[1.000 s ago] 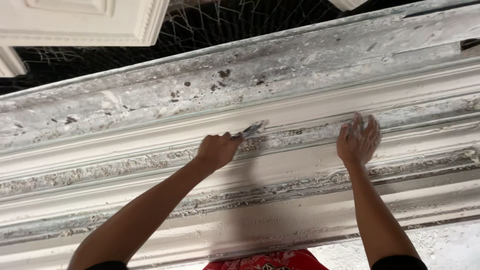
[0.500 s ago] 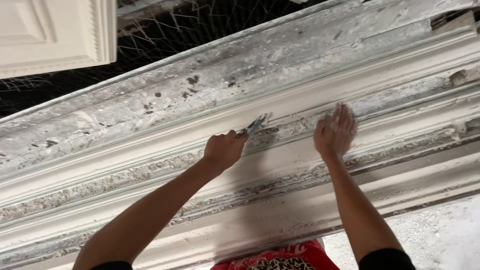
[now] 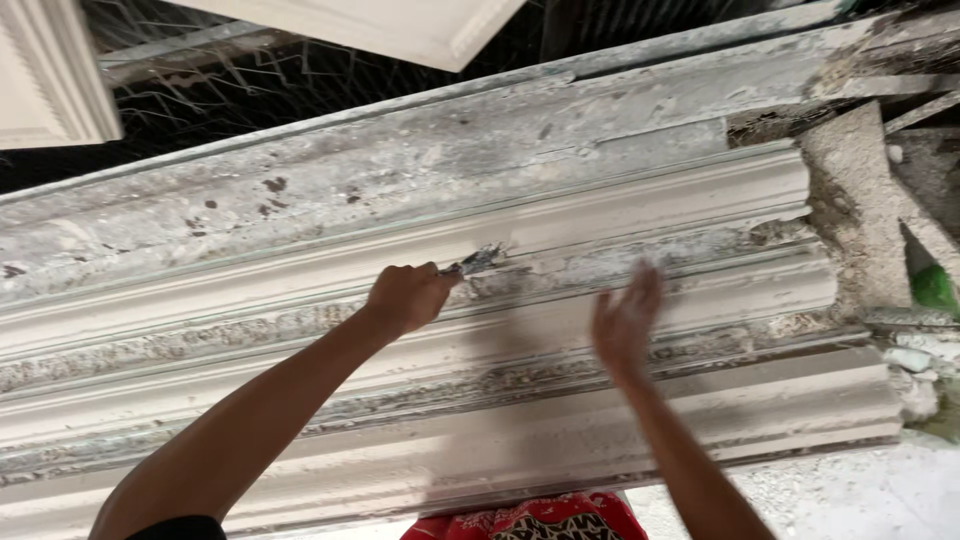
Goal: The person uses a scraper to remove hardened material from the grooves of a long white decorative molding piece. They repeatedly scrape along the length of the molding, clearing debris from the detailed profiles.
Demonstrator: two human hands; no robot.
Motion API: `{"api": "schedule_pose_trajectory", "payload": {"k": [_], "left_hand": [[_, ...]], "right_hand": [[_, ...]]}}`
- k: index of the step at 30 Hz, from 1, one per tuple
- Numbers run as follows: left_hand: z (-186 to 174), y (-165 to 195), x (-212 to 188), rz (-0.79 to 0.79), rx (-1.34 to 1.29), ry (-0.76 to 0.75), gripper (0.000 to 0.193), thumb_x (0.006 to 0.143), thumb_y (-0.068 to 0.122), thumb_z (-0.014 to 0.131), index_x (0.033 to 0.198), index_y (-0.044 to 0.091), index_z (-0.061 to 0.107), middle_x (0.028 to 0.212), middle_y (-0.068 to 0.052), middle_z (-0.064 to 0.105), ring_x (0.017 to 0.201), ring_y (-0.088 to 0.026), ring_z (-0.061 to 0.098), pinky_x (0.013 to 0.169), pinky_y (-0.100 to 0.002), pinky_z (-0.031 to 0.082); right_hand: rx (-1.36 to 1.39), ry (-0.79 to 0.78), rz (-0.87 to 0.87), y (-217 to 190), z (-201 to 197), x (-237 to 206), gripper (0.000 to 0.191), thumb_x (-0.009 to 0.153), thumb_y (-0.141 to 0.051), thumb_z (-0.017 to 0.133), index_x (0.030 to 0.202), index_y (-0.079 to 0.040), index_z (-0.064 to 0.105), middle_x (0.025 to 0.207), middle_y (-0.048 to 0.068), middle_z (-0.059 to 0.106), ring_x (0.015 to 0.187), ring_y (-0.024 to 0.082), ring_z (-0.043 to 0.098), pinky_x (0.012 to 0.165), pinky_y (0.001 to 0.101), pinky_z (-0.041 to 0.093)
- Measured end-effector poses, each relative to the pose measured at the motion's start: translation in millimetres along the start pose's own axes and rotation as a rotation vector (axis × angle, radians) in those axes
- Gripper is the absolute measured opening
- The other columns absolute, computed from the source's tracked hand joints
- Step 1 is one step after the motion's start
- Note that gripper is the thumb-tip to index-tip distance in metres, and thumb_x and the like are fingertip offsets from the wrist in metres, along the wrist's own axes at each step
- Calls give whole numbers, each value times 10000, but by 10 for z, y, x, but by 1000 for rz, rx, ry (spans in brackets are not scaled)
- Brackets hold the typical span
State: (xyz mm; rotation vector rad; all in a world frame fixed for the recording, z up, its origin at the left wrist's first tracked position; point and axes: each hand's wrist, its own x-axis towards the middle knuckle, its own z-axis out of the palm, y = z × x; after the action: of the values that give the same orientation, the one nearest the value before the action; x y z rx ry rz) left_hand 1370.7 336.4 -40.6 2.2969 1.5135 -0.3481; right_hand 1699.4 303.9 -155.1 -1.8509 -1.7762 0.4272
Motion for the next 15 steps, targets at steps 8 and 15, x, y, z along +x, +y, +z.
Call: {"api": "schedule_pose_trajectory", "payload": {"k": [8,15], "left_hand": [[28,741,634,47,-42,109,384,983,188,539,1348,243,648,926,-104,715,646,-267,699,516,-435,563],[20,921,782,-20,-115,-31,381,1029,192,497,1400,226,580,955,-135,698,563,-224,689,423,-377,534]], "right_hand": [[-374,-44,21,1772,-1079,1187,672,1111,-437,351,1577,47,359,1631,322,294,1547,514,195,1220,688,134],[-361,-40,30,1912,-977,1265,668,1086,-479,358,1574,-28,422,1648,294,288,1534,437,247,1216,632,195]]}}
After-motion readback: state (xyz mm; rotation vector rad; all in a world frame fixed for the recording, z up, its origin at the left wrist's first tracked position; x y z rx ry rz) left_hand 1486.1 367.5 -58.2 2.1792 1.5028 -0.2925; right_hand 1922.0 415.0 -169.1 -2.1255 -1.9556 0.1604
